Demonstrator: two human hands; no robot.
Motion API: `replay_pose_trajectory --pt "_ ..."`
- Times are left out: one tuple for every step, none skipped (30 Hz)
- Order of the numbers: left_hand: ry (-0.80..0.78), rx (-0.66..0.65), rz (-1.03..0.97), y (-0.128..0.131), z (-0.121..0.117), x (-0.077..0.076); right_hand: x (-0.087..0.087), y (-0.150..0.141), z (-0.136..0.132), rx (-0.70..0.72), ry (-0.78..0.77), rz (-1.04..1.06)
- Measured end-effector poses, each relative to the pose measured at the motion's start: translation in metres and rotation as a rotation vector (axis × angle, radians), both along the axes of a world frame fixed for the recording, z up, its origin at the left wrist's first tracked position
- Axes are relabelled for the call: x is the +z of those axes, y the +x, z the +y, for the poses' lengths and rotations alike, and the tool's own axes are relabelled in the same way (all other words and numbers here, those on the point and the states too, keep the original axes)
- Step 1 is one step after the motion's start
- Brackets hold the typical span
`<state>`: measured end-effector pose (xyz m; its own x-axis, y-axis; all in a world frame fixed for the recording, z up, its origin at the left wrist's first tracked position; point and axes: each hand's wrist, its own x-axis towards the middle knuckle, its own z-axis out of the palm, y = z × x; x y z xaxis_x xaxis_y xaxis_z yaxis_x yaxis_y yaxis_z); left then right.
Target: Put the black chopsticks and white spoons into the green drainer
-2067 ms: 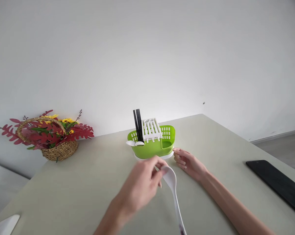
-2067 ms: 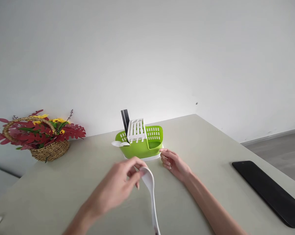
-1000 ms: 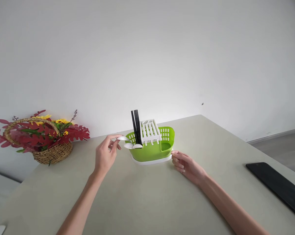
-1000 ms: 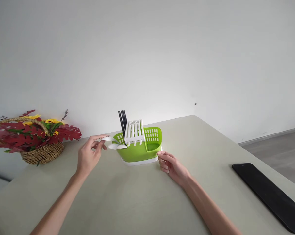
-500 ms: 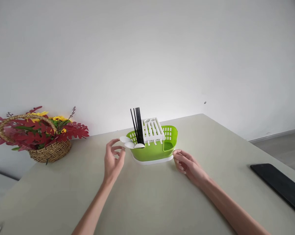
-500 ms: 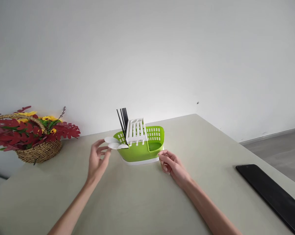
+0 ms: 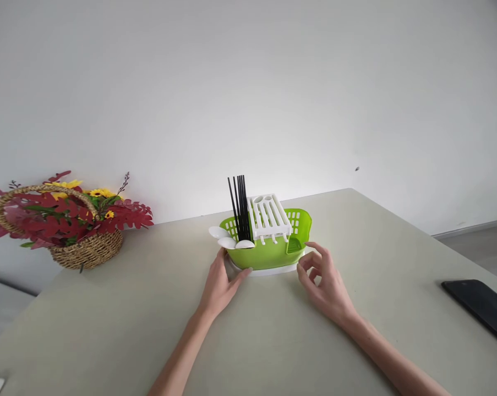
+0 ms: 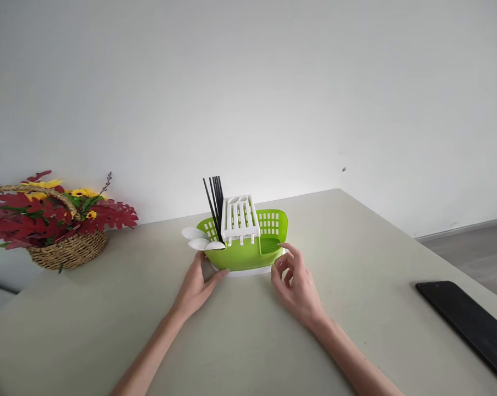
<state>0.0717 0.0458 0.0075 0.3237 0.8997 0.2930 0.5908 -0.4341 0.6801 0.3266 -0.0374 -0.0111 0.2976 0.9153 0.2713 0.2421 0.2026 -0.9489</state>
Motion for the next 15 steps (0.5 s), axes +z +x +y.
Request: replay_pose_trajectory --pt "0.006 -0.001 0.01 0.0 0.0 0.0 -0.001 0.0 0.0 0.006 -0.027 -0.043" --pt "0.014 -0.003 0.021 0.0 -0.001 0.0 -0.002 0.0 0.0 0.008 -0.056 -0.093" --pt "0.024 -0.008 0.032 0.0 -0.001 0.0 -0.003 0.001 0.001 0.005 -0.083 -0.145" --pt "0.036 -0.018 0.041 0.0 -0.002 0.0 -0.004 0.002 0.001 -0.006 -0.106 -0.193" --pt "0.048 -0.032 0.048 0.0 -0.002 0.001 -0.005 0.002 0.002 -0.022 -0.123 -0.23" --pt "0.062 -0.047 0.053 0.001 -0.003 0.002 -0.005 0.003 0.003 -0.039 -0.136 -0.255" --pt "0.076 -0.058 0.056 0.001 -0.003 0.002 -0.006 0.004 0.003 -0.058 -0.146 -0.271" --pt "0.088 -0.067 0.06 0.001 -0.004 0.002 -0.006 0.005 0.004 -0.079 -0.154 -0.282" --pt "0.097 -0.072 0.065 0.001 -0.004 0.002 -0.006 0.006 0.005 -0.103 -0.162 -0.292" --pt "0.103 -0.074 0.069 0.001 -0.004 0.001 -0.006 0.006 0.005 -0.13 -0.169 -0.304" --pt "0.104 -0.075 0.071 0.001 -0.004 -0.001 -0.006 0.006 0.006 -0.156 -0.175 -0.317" --pt "0.1 -0.074 0.071 0.001 -0.004 -0.003 -0.006 0.006 0.006 -0.18 -0.177 -0.331" --pt "0.091 -0.068 0.066 0.001 -0.004 -0.005 -0.006 0.007 0.007 -0.198 -0.175 -0.343" --pt "0.077 -0.055 0.057 0.001 -0.004 -0.007 -0.006 0.007 0.007 -0.209 -0.169 -0.356" --pt "0.061 -0.035 0.044 0.0 -0.004 -0.009 -0.007 0.007 0.008 -0.218 -0.161 -0.367"
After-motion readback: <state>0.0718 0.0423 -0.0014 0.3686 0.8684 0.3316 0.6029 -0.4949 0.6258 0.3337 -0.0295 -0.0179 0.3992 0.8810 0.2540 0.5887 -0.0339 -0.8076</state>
